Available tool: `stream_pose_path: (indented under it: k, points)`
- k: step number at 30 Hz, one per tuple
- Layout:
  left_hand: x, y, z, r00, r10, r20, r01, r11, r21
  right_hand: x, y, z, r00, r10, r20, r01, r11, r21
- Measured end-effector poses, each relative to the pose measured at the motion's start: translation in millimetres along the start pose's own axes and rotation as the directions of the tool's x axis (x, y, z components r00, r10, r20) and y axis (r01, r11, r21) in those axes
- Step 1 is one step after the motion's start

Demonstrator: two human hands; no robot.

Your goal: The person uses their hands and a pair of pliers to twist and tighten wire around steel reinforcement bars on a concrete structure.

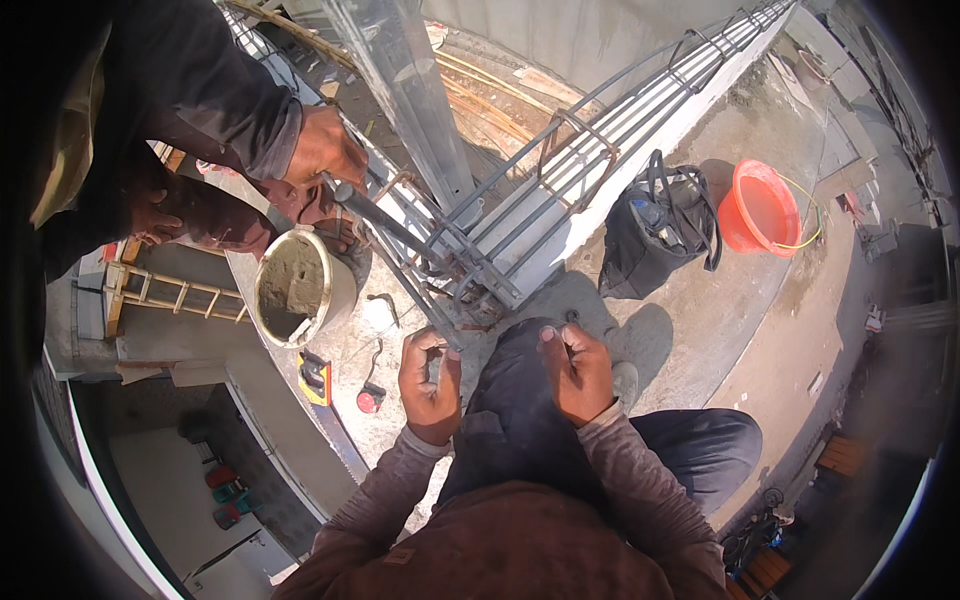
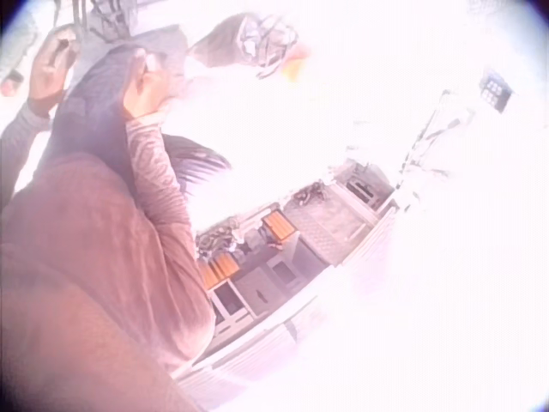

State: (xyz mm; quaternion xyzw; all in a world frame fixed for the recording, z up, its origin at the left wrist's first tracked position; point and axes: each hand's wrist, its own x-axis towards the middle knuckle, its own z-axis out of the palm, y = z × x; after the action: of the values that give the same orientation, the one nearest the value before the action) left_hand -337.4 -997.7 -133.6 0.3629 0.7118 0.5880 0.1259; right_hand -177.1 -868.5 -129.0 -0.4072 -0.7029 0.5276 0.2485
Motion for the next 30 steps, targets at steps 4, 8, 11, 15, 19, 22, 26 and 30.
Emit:
stream_pose_path:
  k: [4, 8, 11, 15, 19, 22, 26, 30]
  points:
    - [15.8, -3.2, 6.6, 0.998, 0.011, 0.061, -0.006, 0.997, -0.077, 0.8, -46.7, 33.0, 0.978, 0.056, 0.203, -0.100, 0.972, 0.214]
    - [19.8, -7.5, 4.6, 0.997, -0.002, 0.077, 0.011, 0.993, -0.120, 7.5, -62.7, 43.0, 0.953, 0.043, 0.300, -0.127, 0.955, 0.268]
    - [25.9, -9.3, -1.5, 0.977, 0.025, 0.212, 0.015, 0.983, -0.184, 12.1, -71.6, 41.5, 0.949, -0.010, 0.315, -0.086, 0.954, 0.287]
    - [28.7, -18.3, 1.5, 0.956, 0.029, 0.293, 0.033, 0.978, -0.206, 13.2, -62.7, 43.4, 0.955, 0.007, 0.298, -0.065, 0.980, 0.188]
    - [29.8, -20.1, 6.9, 0.952, 0.023, 0.304, 0.028, 0.986, -0.163, 12.2, -55.5, 45.7, 0.979, -0.001, 0.206, -0.037, 0.982, 0.183]
    - [32.2, -21.2, 9.8, 0.946, 0.048, 0.322, 0.004, 0.987, -0.158, 12.6, -46.2, 46.8, 0.982, -0.039, 0.187, 0.000, 0.979, 0.206]
    - [27.9, -22.0, 4.1, 0.950, 0.055, 0.306, -0.010, 0.989, -0.147, 9.4, -64.0, 42.0, 0.968, 0.082, 0.236, -0.119, 0.982, 0.146]
    - [22.9, -16.4, -3.2, 0.985, 0.091, 0.144, -0.069, 0.986, -0.150, 7.7, -66.4, 47.4, 0.979, -0.039, 0.202, 0.024, 0.997, 0.075]
